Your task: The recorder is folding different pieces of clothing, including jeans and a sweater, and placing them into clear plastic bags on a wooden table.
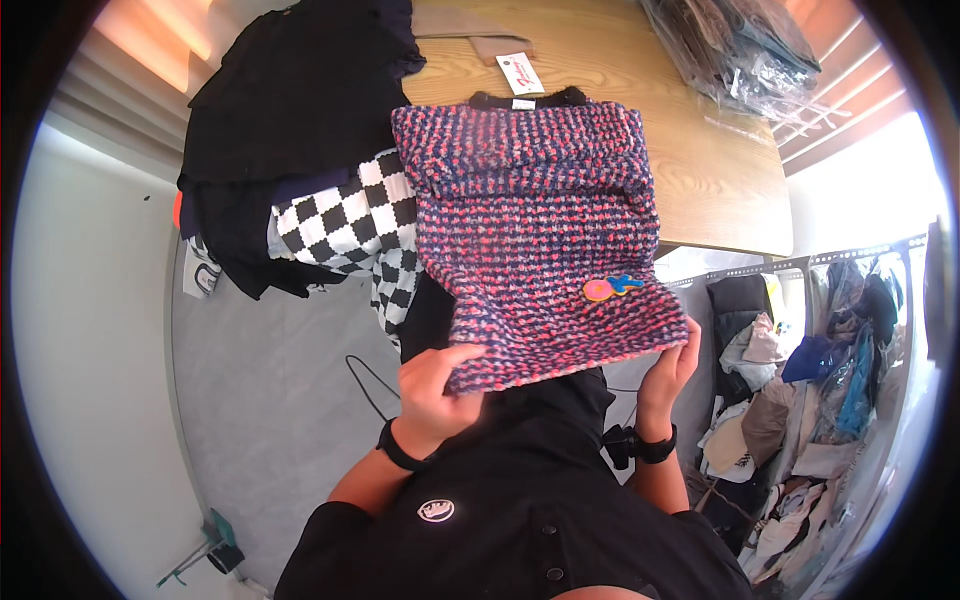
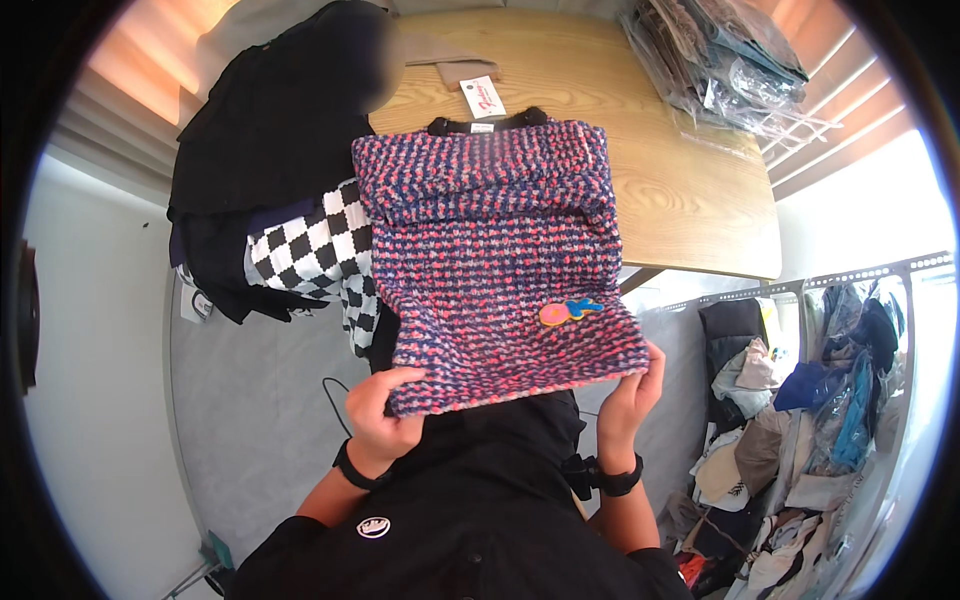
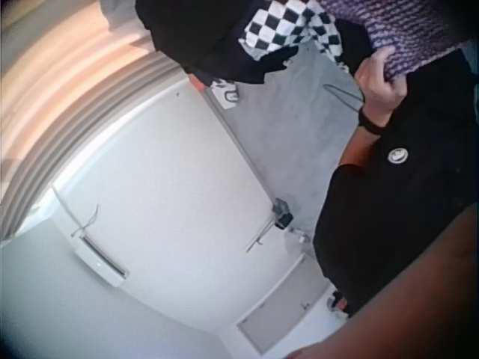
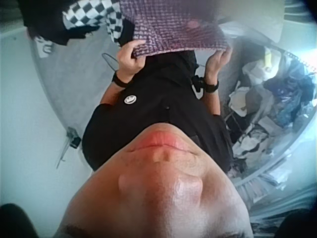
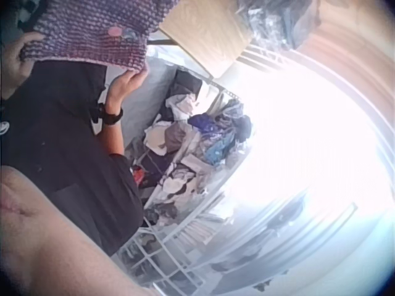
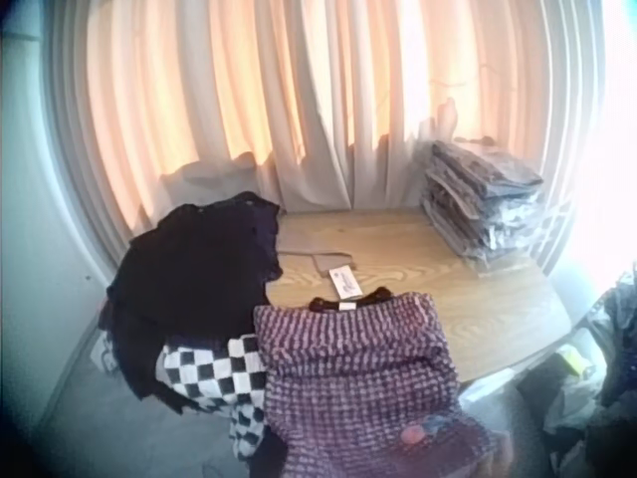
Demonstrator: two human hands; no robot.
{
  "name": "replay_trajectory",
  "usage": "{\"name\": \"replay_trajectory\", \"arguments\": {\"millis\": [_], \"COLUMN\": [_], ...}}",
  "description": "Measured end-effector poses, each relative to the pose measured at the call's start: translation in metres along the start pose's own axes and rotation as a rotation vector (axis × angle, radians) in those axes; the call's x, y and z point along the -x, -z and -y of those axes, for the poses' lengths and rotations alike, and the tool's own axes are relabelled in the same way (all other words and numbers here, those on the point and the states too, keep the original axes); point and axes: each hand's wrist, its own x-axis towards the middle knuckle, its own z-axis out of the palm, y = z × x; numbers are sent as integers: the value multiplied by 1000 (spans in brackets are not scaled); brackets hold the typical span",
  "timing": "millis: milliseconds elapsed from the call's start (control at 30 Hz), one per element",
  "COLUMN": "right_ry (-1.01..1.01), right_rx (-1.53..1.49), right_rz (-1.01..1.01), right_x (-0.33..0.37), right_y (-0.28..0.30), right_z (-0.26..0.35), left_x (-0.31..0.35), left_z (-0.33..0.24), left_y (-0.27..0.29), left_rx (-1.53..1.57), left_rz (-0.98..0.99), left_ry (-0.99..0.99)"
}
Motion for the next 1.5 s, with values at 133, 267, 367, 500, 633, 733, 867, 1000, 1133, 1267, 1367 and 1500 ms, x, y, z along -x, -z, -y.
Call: {"name": "replay_trajectory", "arguments": {"millis": [133, 267, 367, 500, 633, 733, 867, 1000, 1133, 1267, 1367, 1500], "right_ry": [80, 258, 351, 412, 405, 416, 390, 421, 431, 451, 450, 483], "right_rx": [495, 813, 912, 920, 891, 850, 825, 878, 870, 839, 833, 844], "right_rz": [195, 175, 124, 90, 81, 82, 62, 68, 45, 70, 65, 81], "right_x": [8, 7, 4, -3, -2, -4, -6, -12, -15, -16, -16, -16], "right_y": [10, 16, 26, 32, 35, 36, 38, 45, 44, 45, 45, 46], "right_z": [12, 14, 14, 17, 15, 12, 14, 13, 16, 15, 13, 13], "left_x": [18, 37, 45, 43, 35, 28, 24, 16, 9, 4, 5, 6], "left_z": [13, 24, 38, 45, 47, 44, 44, 45, 46, 43, 44, 45], "left_y": [16, 38, 51, 71, 71, 69, 74, 85, 93, 95, 94, 93], "left_rx": [-134, -319, -370, -430, -392, -378, -340, -368, -344, -335, -336, -333], "left_rz": [-30, 47, 34, 25, 16, 4, 41, 138, 164, 177, 181, 171], "left_ry": [53, 197, 309, 337, 272, 240, 210, 111, 69, 48, 41, 47]}}
